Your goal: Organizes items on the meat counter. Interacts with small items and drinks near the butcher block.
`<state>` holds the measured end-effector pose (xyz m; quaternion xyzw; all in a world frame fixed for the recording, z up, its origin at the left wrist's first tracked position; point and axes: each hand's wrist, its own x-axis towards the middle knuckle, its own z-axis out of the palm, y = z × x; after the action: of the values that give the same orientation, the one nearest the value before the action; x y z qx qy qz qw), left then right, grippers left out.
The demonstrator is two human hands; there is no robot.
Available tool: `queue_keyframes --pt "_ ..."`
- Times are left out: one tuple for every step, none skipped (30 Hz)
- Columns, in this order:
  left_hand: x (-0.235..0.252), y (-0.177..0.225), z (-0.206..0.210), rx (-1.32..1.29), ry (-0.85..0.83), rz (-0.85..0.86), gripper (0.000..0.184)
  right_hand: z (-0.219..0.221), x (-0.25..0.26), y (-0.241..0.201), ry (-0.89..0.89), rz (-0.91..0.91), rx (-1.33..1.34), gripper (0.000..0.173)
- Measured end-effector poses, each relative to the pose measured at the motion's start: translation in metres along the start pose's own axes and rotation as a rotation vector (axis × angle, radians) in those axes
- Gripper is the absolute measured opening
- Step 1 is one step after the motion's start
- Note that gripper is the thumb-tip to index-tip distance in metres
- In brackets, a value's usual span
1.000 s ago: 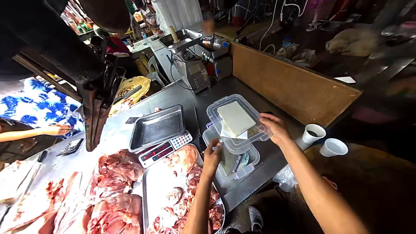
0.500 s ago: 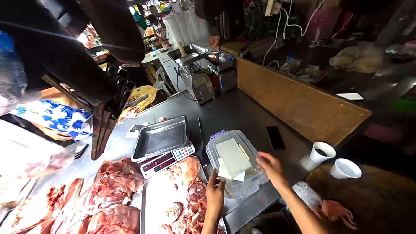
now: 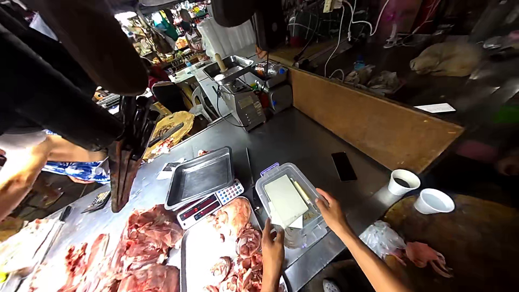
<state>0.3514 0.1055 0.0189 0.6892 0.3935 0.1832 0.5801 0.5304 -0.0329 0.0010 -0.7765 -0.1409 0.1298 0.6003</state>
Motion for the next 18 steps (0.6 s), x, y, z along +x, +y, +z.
queue_keyframes --pt "0.000 0.000 0.000 -0.008 -0.009 -0.005 0.064 0.000 -0.001 0.000 0.001 -0.002 0.007 0.041" --pt "0.000 0.001 -0.001 -0.023 -0.013 -0.022 0.065 0.000 -0.001 0.001 -0.001 0.002 0.028 0.040" --pt "0.001 0.003 0.000 -0.048 -0.006 -0.051 0.064 -0.001 0.000 0.002 -0.011 0.008 0.062 0.040" --pt "0.000 0.005 0.001 -0.084 -0.005 -0.093 0.064 -0.002 0.001 0.004 -0.026 0.014 0.099 0.040" --pt "0.000 0.008 0.002 -0.128 -0.014 -0.141 0.064 -0.004 0.003 0.006 -0.038 0.019 0.132 0.041" --pt "-0.001 0.011 0.003 -0.186 -0.029 -0.188 0.065 -0.006 0.006 0.008 -0.033 0.025 0.163 0.043" --pt "0.000 0.014 0.006 -0.243 -0.034 -0.219 0.065 -0.009 0.009 0.010 -0.015 0.035 0.195 0.046" --pt "0.002 0.016 0.009 -0.295 -0.027 -0.237 0.063 -0.012 0.010 0.012 0.007 0.051 0.220 0.050" --pt "0.006 0.020 0.014 -0.333 -0.009 -0.247 0.060 -0.016 0.010 0.014 0.032 0.061 0.241 0.051" --pt "0.012 0.024 0.019 -0.353 0.009 -0.251 0.057 -0.021 0.009 0.016 0.054 0.069 0.256 0.050" --pt "0.021 0.028 0.024 -0.360 0.018 -0.249 0.056 -0.027 0.005 0.019 0.069 0.080 0.272 0.048" --pt "0.033 0.032 0.030 -0.355 0.016 -0.243 0.055 -0.034 -0.001 0.023 0.076 0.097 0.286 0.046" --pt "0.047 0.034 0.035 -0.346 0.015 -0.230 0.055 -0.042 -0.011 0.025 0.070 0.120 0.298 0.044" --pt "0.063 0.038 0.040 -0.332 0.013 -0.212 0.055 -0.050 -0.022 0.027 0.062 0.147 0.316 0.042" --pt "0.079 0.041 0.045 -0.315 0.014 -0.191 0.055 -0.058 -0.036 0.030 0.052 0.177 0.338 0.040" --pt "0.095 0.046 0.050 -0.300 0.015 -0.171 0.055 -0.068 -0.051 0.033 0.048 0.209 0.363 0.038" --pt "0.113 0.050 0.056 -0.287 0.016 -0.155 0.055 -0.079 -0.068 0.037 0.054 0.243 0.393 0.037" --pt "0.130 0.054 0.061 -0.280 0.010 -0.136 0.055 -0.092 -0.084 0.041 0.070 0.281 0.427 0.035"
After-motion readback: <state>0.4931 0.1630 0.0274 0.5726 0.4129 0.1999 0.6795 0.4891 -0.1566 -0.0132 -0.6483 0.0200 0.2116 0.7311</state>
